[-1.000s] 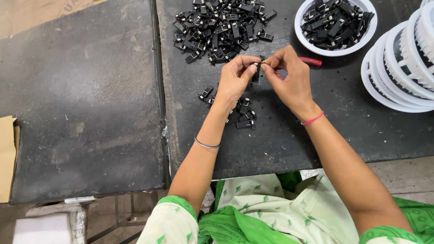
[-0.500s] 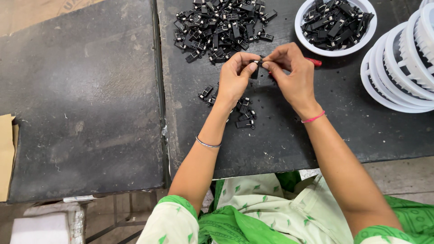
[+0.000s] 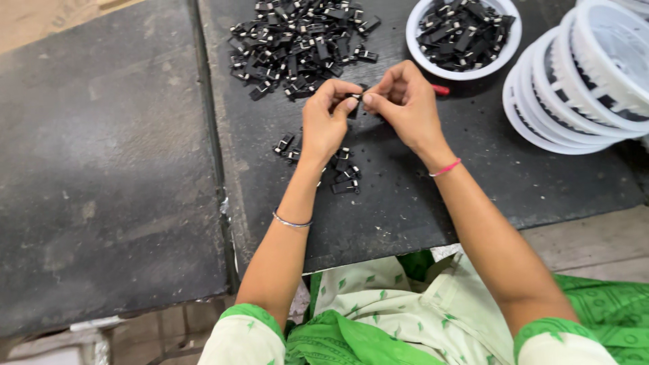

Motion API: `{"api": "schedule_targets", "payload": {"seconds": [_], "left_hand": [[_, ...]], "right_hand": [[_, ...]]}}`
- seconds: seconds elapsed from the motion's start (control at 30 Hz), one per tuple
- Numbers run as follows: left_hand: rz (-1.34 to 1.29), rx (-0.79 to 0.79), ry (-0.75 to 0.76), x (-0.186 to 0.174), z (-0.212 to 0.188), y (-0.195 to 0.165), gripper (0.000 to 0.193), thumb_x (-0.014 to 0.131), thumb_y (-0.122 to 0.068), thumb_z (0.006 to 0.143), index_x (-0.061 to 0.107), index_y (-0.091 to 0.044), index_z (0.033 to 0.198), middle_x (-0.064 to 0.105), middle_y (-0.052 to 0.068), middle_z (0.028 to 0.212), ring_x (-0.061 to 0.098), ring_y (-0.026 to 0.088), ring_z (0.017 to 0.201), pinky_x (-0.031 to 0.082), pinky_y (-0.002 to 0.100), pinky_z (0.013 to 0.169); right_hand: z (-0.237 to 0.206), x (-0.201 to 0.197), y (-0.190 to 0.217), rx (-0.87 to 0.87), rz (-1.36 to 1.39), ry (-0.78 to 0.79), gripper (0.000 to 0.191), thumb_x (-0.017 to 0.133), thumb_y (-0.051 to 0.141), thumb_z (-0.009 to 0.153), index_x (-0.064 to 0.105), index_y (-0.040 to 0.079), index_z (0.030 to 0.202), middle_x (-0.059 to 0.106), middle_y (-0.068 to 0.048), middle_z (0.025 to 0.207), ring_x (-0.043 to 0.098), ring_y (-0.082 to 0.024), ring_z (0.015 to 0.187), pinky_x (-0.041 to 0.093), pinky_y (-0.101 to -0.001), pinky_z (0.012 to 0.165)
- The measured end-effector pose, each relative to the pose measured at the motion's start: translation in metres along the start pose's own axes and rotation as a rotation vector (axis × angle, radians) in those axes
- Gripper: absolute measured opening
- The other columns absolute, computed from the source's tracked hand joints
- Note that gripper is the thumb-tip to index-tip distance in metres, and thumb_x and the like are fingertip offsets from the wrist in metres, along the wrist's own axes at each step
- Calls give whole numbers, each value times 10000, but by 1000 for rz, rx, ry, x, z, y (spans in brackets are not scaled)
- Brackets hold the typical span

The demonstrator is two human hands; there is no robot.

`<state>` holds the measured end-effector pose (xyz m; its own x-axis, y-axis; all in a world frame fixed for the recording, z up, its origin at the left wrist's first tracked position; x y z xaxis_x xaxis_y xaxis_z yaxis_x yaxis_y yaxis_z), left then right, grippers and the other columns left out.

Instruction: The person sits at a workbench assembling small black plastic electrical components. They pick up a component, use red-handled pliers to press or crimp a metal part into it, then place the finished piece into a white bowl, repeating the cycle with parts taken from a pile on the table.

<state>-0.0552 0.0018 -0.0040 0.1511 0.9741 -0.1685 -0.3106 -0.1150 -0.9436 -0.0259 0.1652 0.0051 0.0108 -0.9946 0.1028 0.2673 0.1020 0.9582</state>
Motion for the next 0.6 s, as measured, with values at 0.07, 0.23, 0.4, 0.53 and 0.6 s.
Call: {"api": "schedule_targets", "payload": {"seconds": [0.07, 0.23, 0.4, 0.53, 0.6], "left_hand": [[44, -19, 0, -2, -1, -1, 152, 658, 53, 932, 708, -38, 1043, 750, 32, 907, 679, 94, 825, 549, 252, 774], [77, -3, 17, -3, -1, -7, 181, 663, 15, 943, 685, -45, 1112, 759, 28, 960, 709, 101, 866, 568, 257, 799], [85, 59, -40, -7, -1, -12, 380, 738, -75, 923, 596, -66, 1276, 709, 46, 1103, 701, 120, 870, 553, 271, 758], [85, 19, -147, -19, 4, -4, 348, 725, -93, 945, 613, -78, 1274, 712, 45, 1119, 691, 116, 868, 566, 267, 748], [82, -36, -189, -25, 7, 4, 315, 713, -89, 952, 631, -82, 1256, 728, 38, 1097, 689, 112, 843, 570, 268, 740]], "right_hand": [[0, 0, 1, 7, -26, 17, 269, 762, 21, 957, 520, 26, 1074, 705, -60, 976, 703, -108, 877, 602, -257, 803], [0, 0, -8, 35, -114, 43, 212, 730, 28, 957, 576, 18, 1102, 703, -43, 991, 703, -97, 868, 601, -254, 788], [9, -25, -23, 90, -19, -86, 131, 683, 24, 975, 600, -2, 1074, 714, -79, 949, 722, -139, 840, 617, -274, 768], [12, -74, -20, -54, 305, -455, 150, 690, 26, 1003, 593, 0, 1113, 740, -137, 1025, 731, -174, 908, 625, -284, 821], [11, -85, -23, -36, 393, -520, 137, 687, 19, 995, 606, -21, 1099, 747, -152, 1097, 768, -198, 983, 644, -295, 877]]}}
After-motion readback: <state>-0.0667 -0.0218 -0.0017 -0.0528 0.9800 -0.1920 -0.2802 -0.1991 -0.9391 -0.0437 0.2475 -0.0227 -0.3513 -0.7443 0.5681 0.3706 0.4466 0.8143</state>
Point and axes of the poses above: each hand's wrist, its own z-axis towards the middle knuckle, its own x-axis out of the palm, y = z × x, the point moved 6 cm from there along z, towards the middle knuckle
